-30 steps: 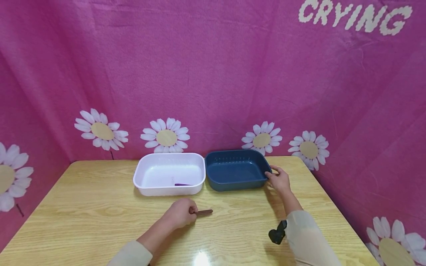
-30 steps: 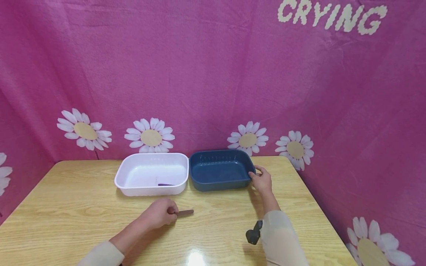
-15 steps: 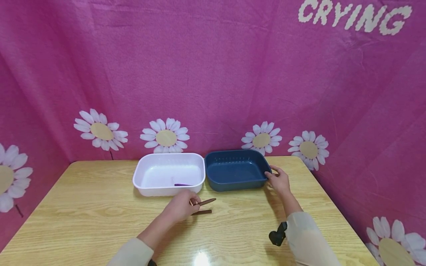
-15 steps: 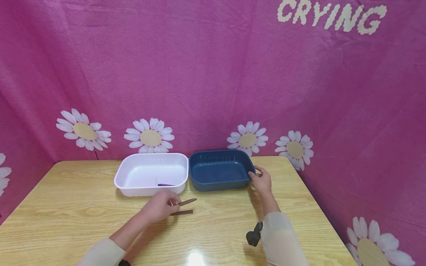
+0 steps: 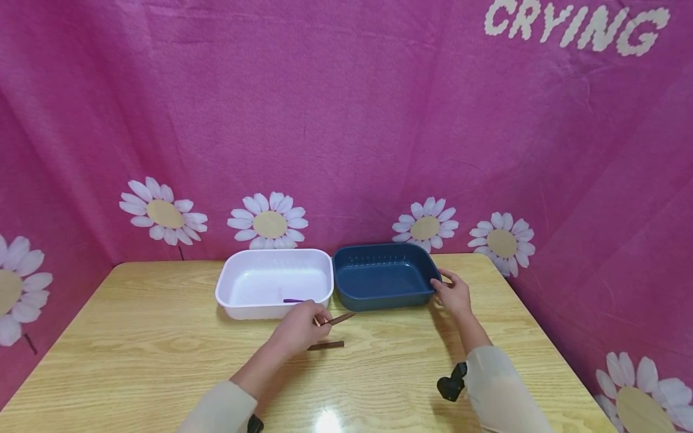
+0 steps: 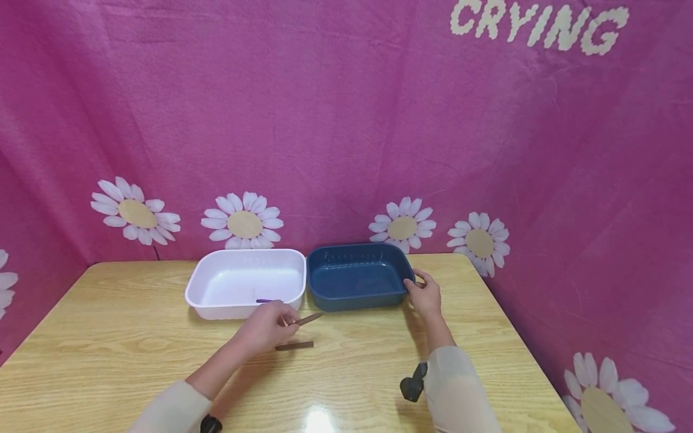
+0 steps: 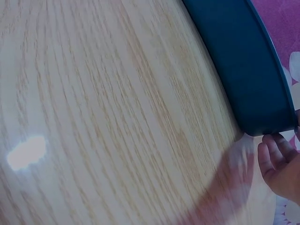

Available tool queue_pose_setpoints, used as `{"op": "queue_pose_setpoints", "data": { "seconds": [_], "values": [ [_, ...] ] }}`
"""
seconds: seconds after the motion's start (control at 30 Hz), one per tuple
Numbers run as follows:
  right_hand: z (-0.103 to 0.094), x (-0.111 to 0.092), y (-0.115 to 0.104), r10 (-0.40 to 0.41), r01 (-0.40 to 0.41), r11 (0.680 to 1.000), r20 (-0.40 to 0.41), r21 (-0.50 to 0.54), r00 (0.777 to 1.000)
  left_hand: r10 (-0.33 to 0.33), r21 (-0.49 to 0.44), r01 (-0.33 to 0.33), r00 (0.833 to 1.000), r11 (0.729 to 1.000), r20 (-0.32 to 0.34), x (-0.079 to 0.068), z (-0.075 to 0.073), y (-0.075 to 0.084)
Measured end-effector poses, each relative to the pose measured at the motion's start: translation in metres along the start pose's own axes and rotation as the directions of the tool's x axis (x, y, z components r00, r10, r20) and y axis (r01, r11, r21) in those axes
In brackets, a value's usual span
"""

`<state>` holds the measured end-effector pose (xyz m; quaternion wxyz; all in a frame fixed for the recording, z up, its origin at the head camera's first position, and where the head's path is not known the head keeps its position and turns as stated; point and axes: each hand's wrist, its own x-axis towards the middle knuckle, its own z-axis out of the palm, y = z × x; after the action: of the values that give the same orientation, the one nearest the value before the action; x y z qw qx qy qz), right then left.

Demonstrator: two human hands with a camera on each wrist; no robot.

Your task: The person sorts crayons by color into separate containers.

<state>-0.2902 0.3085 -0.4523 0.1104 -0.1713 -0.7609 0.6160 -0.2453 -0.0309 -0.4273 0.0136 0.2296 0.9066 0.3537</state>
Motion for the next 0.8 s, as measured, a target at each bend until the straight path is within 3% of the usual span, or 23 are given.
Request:
{"op": "queue_pose_setpoints", "data": {
  "seconds": [0.4,0.8],
  "values": [
    [0.0,0.001,0.003,-0.003,0.003,0.999,0.004,0.039,1.0,0.023,0.03,-0.022,0.999,0.999,-0.034,0.019,0.002,0.011],
    [0.0,0.002,0.003,-0.007,0.007,1.0,-0.009,-0.006,1.0,-0.024,0.067,0.028,0.998,0.997,-0.052,0.048,-0.004,0.021]
  ]
}}
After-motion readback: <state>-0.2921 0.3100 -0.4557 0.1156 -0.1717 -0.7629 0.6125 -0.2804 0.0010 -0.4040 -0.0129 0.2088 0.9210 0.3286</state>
